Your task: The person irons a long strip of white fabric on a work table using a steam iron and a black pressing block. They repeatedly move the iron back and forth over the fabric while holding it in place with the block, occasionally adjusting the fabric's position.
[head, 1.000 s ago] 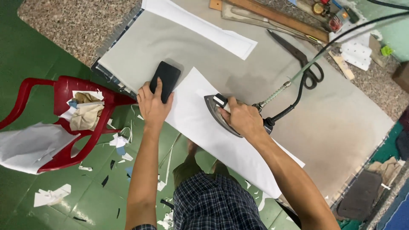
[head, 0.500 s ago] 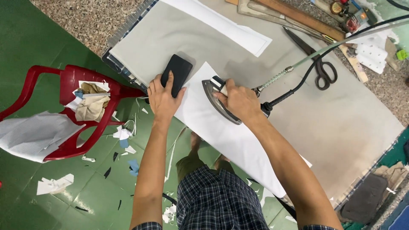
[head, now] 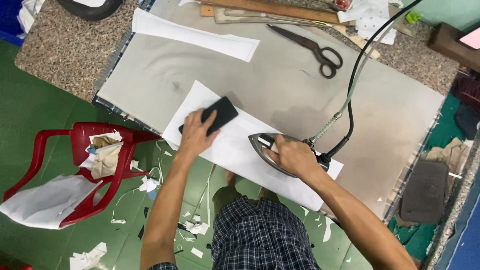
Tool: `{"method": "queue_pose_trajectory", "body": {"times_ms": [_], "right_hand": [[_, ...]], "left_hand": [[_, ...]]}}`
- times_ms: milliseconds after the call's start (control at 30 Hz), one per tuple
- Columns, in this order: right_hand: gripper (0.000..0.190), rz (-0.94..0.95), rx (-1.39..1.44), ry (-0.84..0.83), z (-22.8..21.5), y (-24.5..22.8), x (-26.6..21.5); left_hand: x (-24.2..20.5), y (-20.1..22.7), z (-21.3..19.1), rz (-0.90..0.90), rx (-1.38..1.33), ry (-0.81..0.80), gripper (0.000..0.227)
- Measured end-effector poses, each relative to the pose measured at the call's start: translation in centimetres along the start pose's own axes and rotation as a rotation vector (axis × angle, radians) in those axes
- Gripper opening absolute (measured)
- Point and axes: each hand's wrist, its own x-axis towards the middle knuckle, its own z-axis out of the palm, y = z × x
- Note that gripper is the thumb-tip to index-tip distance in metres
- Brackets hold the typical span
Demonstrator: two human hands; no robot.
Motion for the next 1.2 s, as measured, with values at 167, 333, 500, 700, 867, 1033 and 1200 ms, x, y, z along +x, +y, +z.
{"method": "queue_pose_trajectory", "body": {"times_ms": [167,333,500,700,867,1033,1200], "right_hand": [[0.051,0.064,-0.005,-0.049,1.9,2.9,-5.2],[0.052,0.132,0.008,-0.003,2.9,2.9,-5.7],[0.051,0.197,0.056,0.063,1.3,-0.6,-2.1],[0.050,0.089,0.013,0.075,-1.4,-7.8,5.1],[0.055,-0.063,-0.039,0.067,-3.1,-14.9,11.3],[0.051,-0.207,-0.107,0.039,-2.6,-18.6,14.8],[0.050,-0.324,-0.183,-0.064,-1.8,-17.3,13.3]], "left_hand": [[0.1,6.0,3.1,0.163,-0.026,-0.140,0.057],[0.5,4.6,2.5,0.177,0.011,-0.136,0.054],[0.5,-2.0,-0.2,-0.047,0.115,0.043,0.057],[-1.3,-10.9,-2.4,-0.321,0.276,0.311,0.055],[-1.5,-13.5,-3.7,-0.425,0.200,0.370,0.043],[-1.0,-14.4,-3.6,-0.471,0.137,0.387,0.035],[-1.0,-14.2,-3.7,-0.467,0.116,0.361,0.045]]}}
